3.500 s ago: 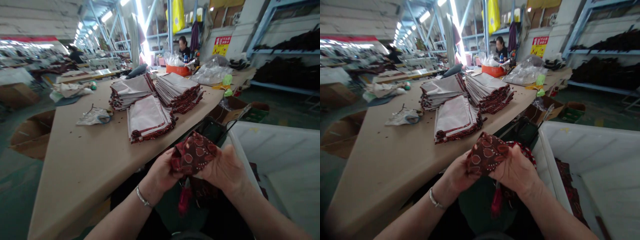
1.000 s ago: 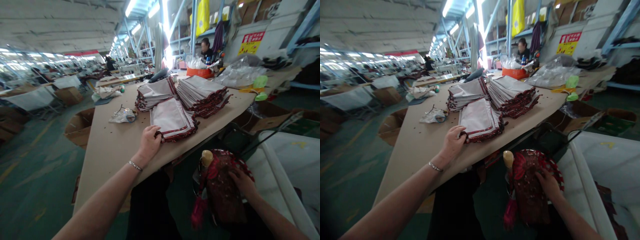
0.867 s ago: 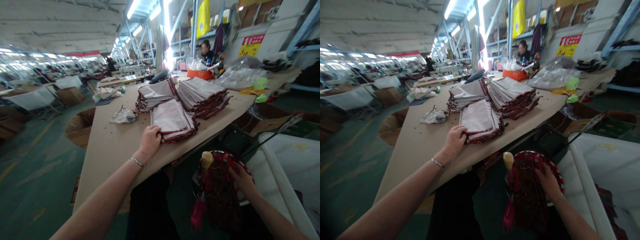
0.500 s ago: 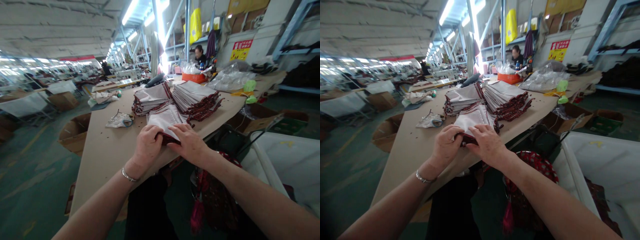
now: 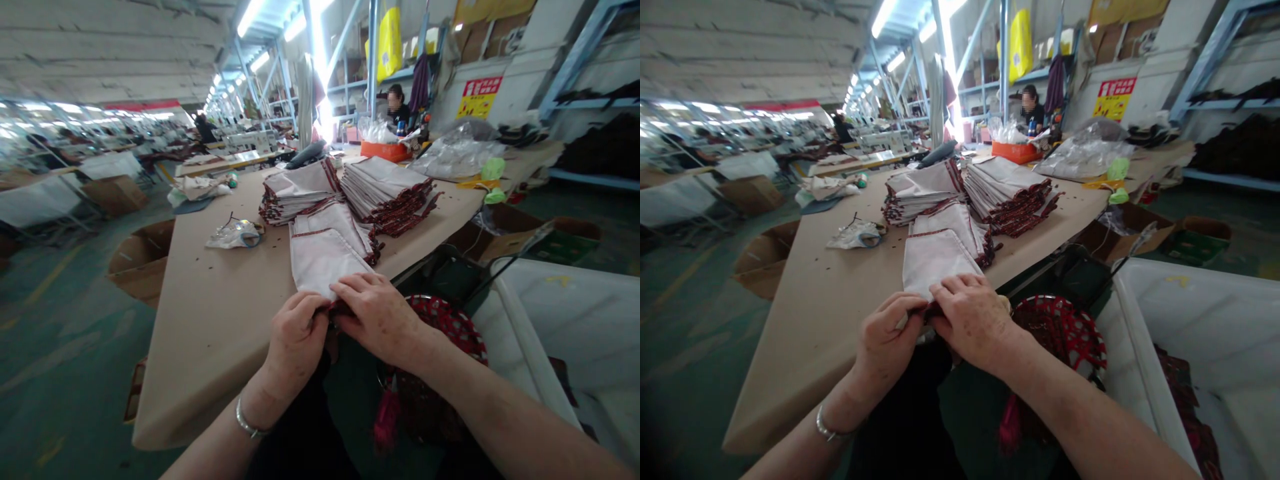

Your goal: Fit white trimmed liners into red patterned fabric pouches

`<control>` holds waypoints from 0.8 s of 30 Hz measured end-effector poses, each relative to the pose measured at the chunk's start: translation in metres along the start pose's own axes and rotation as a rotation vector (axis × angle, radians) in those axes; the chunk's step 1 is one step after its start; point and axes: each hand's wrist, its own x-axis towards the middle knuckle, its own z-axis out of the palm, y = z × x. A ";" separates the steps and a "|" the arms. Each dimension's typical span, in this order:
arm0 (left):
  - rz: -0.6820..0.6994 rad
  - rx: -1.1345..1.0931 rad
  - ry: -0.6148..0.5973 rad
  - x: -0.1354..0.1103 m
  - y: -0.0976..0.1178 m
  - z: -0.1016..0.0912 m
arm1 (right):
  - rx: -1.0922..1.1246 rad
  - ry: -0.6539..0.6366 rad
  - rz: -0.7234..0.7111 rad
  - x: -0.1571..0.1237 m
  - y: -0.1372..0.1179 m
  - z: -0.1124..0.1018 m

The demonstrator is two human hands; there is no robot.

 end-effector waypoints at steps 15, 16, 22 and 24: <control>-0.946 -0.793 0.137 -0.054 0.012 0.015 | 0.174 0.035 0.231 -0.072 0.006 0.035; -1.030 -0.931 0.175 -0.054 0.016 0.017 | 0.164 -0.044 0.270 -0.080 0.003 0.046; -1.139 -1.103 0.104 -0.069 0.024 0.036 | 1.060 0.001 0.726 -0.107 0.002 0.090; -1.103 -0.999 -0.042 -0.081 0.027 0.043 | 1.621 0.172 0.953 -0.108 0.002 0.089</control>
